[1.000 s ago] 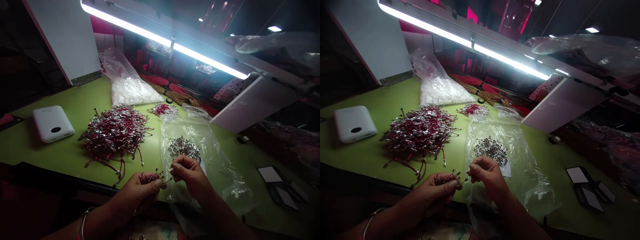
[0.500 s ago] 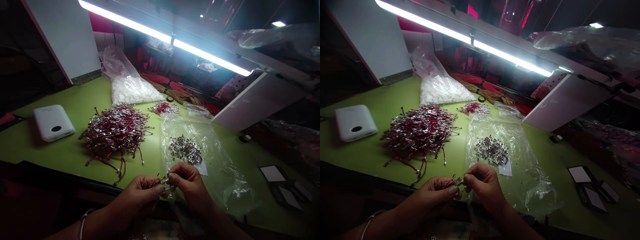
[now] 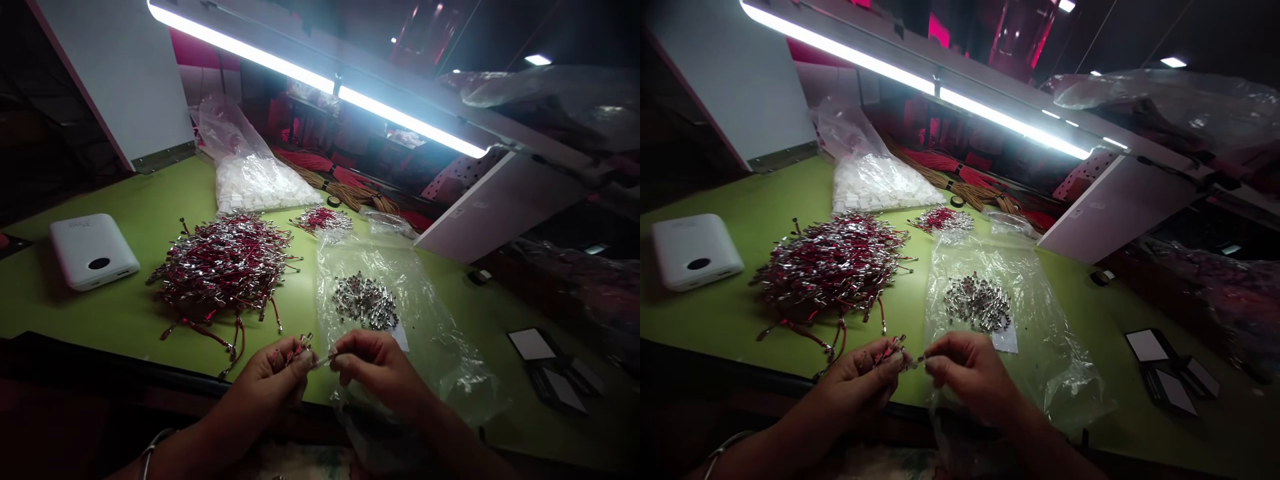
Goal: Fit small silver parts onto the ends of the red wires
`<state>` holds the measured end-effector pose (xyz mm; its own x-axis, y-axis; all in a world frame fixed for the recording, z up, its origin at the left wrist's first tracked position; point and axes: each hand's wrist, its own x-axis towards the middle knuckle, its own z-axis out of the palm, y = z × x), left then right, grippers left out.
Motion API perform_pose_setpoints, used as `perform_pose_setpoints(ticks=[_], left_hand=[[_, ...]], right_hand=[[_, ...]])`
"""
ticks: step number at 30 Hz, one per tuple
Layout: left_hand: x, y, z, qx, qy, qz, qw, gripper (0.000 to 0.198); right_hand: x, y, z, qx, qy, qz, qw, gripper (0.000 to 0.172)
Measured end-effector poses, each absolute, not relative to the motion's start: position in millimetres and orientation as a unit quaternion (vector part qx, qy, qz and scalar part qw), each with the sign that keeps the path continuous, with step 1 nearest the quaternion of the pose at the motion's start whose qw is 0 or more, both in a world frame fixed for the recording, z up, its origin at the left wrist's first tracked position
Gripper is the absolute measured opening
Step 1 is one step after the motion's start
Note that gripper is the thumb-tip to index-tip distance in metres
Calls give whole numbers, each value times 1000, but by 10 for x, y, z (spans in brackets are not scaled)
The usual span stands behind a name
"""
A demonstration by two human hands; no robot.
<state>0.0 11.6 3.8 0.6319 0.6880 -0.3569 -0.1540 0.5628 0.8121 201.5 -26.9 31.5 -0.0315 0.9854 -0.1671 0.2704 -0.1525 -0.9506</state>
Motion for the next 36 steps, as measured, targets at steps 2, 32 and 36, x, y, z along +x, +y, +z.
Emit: perform_pose_setpoints(ticks=[2, 32, 36], left_hand=[[-2, 158, 31, 397, 353, 276, 801, 42], [-63, 71, 91, 399, 299, 162, 851, 39], [-45, 16, 89, 402, 292, 172, 851, 43]], right_hand=[[2170, -131, 341, -655, -611, 314, 316, 15], [1814, -237, 319, -547, -451, 548, 445, 20], [1807, -347, 349, -577, -549, 448, 407, 14]])
